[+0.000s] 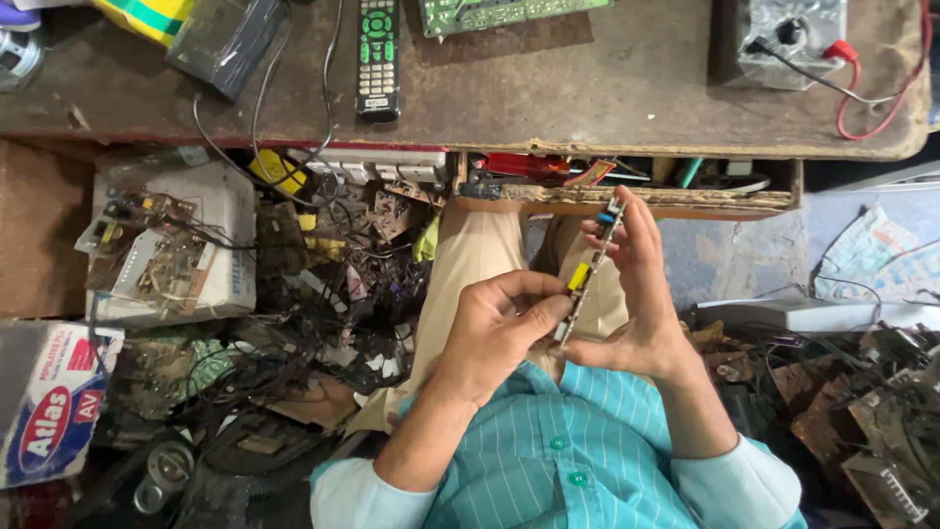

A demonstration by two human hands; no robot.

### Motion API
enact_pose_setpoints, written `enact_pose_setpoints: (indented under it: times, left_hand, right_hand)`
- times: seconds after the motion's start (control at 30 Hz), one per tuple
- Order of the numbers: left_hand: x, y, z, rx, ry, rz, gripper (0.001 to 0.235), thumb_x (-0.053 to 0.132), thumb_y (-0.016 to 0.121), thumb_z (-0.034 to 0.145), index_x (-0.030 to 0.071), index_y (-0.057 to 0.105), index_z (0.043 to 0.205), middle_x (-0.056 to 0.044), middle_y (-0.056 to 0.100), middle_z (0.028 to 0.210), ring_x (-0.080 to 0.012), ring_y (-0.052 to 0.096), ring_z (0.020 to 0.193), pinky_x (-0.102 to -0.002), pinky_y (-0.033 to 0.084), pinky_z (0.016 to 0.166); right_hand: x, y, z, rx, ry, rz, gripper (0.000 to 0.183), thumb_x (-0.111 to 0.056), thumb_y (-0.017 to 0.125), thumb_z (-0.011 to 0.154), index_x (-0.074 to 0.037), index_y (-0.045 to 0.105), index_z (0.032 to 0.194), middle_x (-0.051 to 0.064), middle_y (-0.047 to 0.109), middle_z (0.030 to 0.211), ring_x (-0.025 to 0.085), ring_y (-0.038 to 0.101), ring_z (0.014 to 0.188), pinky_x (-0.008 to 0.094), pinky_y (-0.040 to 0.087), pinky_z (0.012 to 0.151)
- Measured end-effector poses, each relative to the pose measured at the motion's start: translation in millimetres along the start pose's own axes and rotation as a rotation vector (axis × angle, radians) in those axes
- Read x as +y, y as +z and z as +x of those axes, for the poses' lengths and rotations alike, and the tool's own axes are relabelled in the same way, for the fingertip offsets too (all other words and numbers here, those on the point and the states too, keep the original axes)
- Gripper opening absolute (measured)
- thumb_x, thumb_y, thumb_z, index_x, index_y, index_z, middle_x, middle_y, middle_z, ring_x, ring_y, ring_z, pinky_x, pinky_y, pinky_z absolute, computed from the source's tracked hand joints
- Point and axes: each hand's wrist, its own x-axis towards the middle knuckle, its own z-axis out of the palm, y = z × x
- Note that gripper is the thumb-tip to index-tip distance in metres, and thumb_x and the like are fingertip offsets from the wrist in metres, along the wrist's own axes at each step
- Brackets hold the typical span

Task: The person tests a small circuit board with multimeter probes, then uses a screwdriver to scrape or adjust components on the board. The person also handles a larger green circuit board and a remote control on the workbench.

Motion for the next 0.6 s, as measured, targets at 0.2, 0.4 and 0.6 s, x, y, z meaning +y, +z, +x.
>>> enact_pose_setpoints:
  times: [0.2,0.4,0.6]
  left_hand:
    - [-6.8,-4.4,-4.2,-0.05,-0.093,-0.061,0.02,0.002,0.074,0.093,-0.005,0.072,0.111,-0.005,0.074,0.089,-0.0081,0.067,0.075,-0.022,0.055,0.065]
    - [4.2,-26.1,-17.0,-0.064,-0.072,-0.029,0.017,0.001,0.069,0.092,-0.006,0.074,0.106,-0.006,0.074,0.091,-0.0109,0.068,0.077,-0.027,0.059,0.068]
    - [1.7,-72.2,-10.3,-0.089,0.069,0.027,0.013,-0.002,0.068,0.096,-0.007,0.074,0.107,-0.003,0.073,0.09,-0.0062,0.063,0.08,-0.021,0.051,0.071]
  right_hand:
    - [-35.3,-12.1,-4.5,-0.063,-0.099,-0.441,0.141,-0.031,0.097,0.055,-0.011,0.012,0.165,0.022,0.014,0.17,0.045,0.021,0.159,0.055,0.031,0.127]
    - [-62.1,13.1,7.8,-0.122,-0.079,-0.538,0.139,-0.029,0.097,0.054,-0.009,0.012,0.163,0.025,0.016,0.168,0.046,0.024,0.157,0.051,0.033,0.124]
    - [-69.6,50.1,37.5,-0.217,0.025,-0.575,0.14,-0.027,0.098,0.053,-0.007,0.013,0.162,0.025,0.015,0.167,0.044,0.022,0.156,0.05,0.034,0.122]
